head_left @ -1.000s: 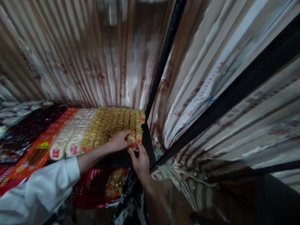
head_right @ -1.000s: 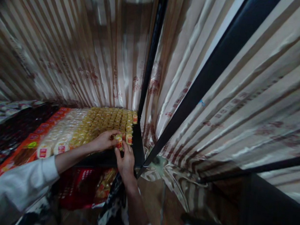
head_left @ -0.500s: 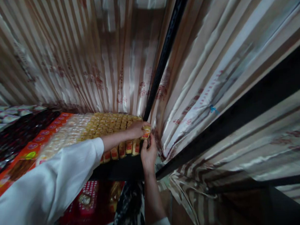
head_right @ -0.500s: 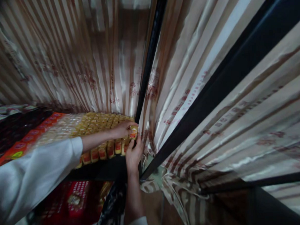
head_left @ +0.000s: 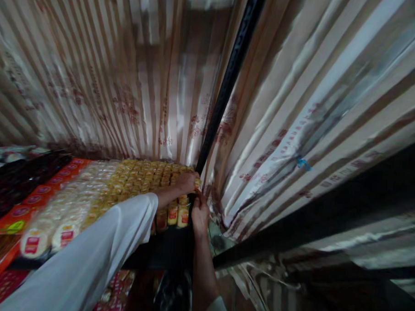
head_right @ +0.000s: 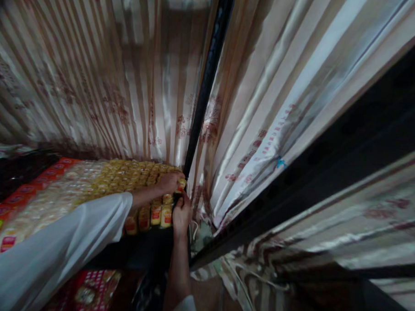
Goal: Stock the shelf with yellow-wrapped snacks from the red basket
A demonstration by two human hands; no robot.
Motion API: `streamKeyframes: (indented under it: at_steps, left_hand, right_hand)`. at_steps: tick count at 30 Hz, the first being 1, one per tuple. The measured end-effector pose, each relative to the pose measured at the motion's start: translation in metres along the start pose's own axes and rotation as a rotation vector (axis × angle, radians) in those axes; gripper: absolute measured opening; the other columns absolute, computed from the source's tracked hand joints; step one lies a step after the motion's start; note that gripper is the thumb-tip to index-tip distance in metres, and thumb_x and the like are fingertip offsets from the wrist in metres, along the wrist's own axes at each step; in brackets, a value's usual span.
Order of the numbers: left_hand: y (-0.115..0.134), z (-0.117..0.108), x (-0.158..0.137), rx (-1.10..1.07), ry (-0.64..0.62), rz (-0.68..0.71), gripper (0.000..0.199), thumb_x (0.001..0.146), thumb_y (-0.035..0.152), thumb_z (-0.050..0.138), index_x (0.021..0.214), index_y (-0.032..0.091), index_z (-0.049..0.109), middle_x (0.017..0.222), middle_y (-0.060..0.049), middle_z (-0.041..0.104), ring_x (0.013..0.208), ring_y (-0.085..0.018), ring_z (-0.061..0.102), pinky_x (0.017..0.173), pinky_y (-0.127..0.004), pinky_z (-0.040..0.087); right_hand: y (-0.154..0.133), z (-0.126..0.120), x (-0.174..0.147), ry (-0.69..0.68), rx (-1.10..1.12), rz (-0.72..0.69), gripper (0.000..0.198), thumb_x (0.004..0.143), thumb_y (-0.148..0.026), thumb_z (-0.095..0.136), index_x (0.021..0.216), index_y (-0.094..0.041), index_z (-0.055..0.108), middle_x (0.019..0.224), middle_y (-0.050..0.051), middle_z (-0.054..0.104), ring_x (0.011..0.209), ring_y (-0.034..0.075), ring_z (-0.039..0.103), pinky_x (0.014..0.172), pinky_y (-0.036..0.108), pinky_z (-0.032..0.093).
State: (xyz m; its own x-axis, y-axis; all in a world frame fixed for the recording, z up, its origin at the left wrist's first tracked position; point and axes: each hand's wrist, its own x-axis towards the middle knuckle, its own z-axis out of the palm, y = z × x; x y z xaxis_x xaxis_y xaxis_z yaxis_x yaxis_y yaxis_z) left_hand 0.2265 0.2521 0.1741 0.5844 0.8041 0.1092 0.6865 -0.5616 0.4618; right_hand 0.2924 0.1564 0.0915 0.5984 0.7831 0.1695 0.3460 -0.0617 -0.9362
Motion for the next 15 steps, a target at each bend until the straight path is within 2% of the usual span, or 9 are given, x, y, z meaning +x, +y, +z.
streamKeyframes:
  at_steps: [8, 12, 15]
  left_hand:
    - [-0.008, 0.008, 0.008, 0.177, -0.015, 0.015, 0.029, 0.072, 0.007, 0.053, 0.099, 0.011, 0.064, 0.105, -0.011, 0.066, 0.107, -0.021, 0.055, 0.097, -0.029, 0.039]
    - [-0.010, 0.012, 0.015, 0.238, -0.016, 0.021, 0.026, 0.073, 0.007, 0.052, 0.097, 0.009, 0.064, 0.099, -0.012, 0.067, 0.102, -0.021, 0.058, 0.099, -0.031, 0.037]
    - [-0.012, 0.015, 0.019, 0.263, -0.025, 0.022, 0.025, 0.074, 0.008, 0.052, 0.095, 0.008, 0.064, 0.098, -0.013, 0.068, 0.100, -0.020, 0.059, 0.100, -0.032, 0.036]
  right_hand:
    - [0.011, 0.012, 0.013, -0.104, 0.149, 0.116, 0.046, 0.082, -0.035, 0.040, 0.118, -0.015, 0.061, 0.122, 0.011, 0.062, 0.116, 0.022, 0.054, 0.101, 0.037, 0.038]
    - [0.015, 0.015, 0.017, -0.086, 0.124, 0.170, 0.048, 0.082, -0.041, 0.042, 0.117, -0.015, 0.062, 0.122, 0.011, 0.062, 0.115, 0.023, 0.055, 0.099, 0.035, 0.039]
    - [0.019, 0.017, 0.019, -0.050, 0.189, 0.180, 0.051, 0.082, -0.049, 0.042, 0.114, -0.016, 0.063, 0.113, 0.010, 0.067, 0.107, 0.022, 0.059, 0.093, 0.033, 0.043]
